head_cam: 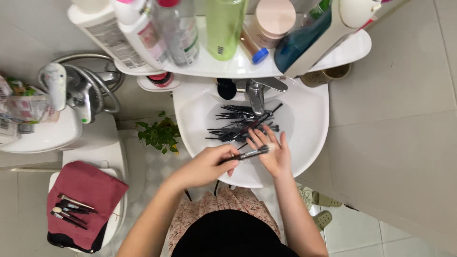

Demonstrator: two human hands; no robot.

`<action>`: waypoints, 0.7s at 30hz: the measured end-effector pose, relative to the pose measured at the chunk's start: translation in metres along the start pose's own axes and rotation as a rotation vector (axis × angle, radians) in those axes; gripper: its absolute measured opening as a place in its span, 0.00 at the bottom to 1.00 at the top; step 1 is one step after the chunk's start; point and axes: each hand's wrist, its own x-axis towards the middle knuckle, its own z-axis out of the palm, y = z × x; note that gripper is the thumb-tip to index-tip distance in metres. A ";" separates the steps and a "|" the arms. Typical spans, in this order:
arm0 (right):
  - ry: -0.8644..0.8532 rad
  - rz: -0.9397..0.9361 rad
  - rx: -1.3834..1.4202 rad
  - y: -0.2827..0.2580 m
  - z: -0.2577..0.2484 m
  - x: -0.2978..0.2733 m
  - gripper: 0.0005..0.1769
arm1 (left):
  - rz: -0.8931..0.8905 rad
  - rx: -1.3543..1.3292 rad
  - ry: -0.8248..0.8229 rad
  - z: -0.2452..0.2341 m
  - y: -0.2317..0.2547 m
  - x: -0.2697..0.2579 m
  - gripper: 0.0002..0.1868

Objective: The person rinses a large bundle of makeup brushes under running water in a bathroom sink, then places them in the basin. They retrieve a red towel and dry each brush individually, laying the cleaned brushes on the towel. The process repeats for multiple brushes until the clip ends.

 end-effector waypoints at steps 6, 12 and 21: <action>-0.024 0.026 -0.461 -0.008 -0.058 0.008 0.31 | -0.174 0.502 0.056 0.001 -0.080 0.023 0.09; 0.249 0.051 -1.033 -0.010 -0.065 -0.010 0.22 | 0.103 0.751 0.317 -0.063 0.047 -0.058 0.12; 0.195 0.085 -0.867 -0.001 -0.065 -0.016 0.19 | -0.107 1.002 0.151 -0.042 -0.062 -0.015 0.07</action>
